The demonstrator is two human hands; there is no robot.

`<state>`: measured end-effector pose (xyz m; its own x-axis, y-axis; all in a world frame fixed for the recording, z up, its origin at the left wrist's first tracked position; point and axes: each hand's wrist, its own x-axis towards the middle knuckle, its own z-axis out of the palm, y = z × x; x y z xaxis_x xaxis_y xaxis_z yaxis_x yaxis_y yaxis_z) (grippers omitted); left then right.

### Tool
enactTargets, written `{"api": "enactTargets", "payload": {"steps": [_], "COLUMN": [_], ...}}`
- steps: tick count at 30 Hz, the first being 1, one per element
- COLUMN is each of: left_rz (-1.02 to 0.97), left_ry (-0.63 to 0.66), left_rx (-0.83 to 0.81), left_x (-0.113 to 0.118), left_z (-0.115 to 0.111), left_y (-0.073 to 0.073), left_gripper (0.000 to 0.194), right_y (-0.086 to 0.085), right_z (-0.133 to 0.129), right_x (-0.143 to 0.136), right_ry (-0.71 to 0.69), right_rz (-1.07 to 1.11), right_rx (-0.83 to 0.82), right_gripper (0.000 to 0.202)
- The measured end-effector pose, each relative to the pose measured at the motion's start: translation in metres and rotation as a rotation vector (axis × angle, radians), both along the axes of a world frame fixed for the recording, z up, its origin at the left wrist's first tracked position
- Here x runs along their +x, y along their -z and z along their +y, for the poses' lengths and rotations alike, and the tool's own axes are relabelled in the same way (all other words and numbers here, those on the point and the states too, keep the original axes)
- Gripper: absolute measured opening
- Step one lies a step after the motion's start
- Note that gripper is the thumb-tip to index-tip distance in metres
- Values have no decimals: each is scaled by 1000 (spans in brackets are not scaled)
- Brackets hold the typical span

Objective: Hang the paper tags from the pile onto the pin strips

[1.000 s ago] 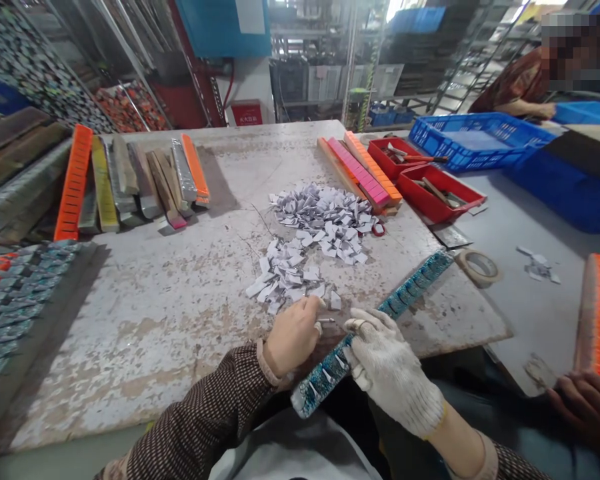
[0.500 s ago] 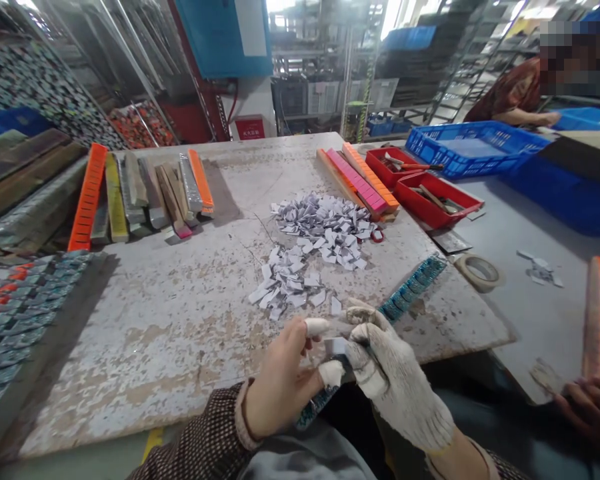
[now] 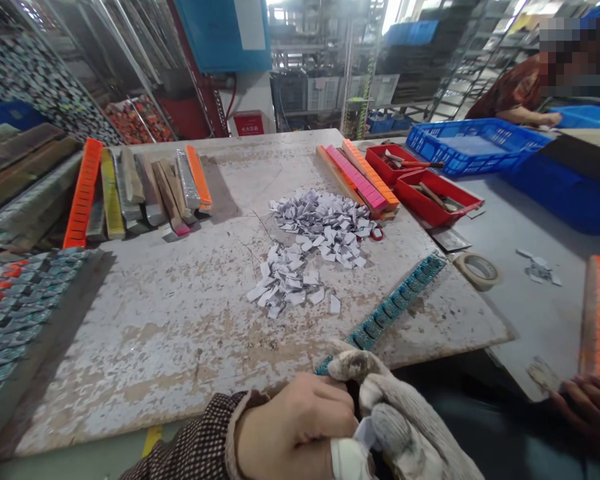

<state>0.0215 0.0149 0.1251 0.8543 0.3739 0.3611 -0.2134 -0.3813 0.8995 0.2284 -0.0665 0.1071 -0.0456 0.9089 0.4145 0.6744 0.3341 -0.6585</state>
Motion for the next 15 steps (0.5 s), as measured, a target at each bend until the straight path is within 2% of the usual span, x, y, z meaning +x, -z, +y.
{"api": "enactTargets", "payload": {"steps": [1,4,5,6,10,12,14,15], "left_rz": [24,162,203,225,154,128,206,297], "left_ry": [-63,-457,-540,-563,-306,-209,-203,-242], "left_rx": [5,68,92,111,78,54,129,210], "left_x": [1,4,4,4,5,7,9,10], "left_z": [0,2,2,2,0,3,13,21], "left_y": [2,11,14,16,17,18,21,22], "left_gripper": [50,54,55,54,48,46,40,33], "right_y": [2,7,8,9,11,12,14,15], "right_z": [-3,-4,-1,1,11,14,18,22], "right_x": [0,-6,-10,-14,-23,-22,-16,-10], "right_ry": [22,107,132,142,9,-57,-29,17], "right_rz": [12,57,68,70,52,65,44,24], "right_rx": [3,25,41,58,95,112,104,103], "right_gripper": [21,35,37,37,18,19,19,19]}}
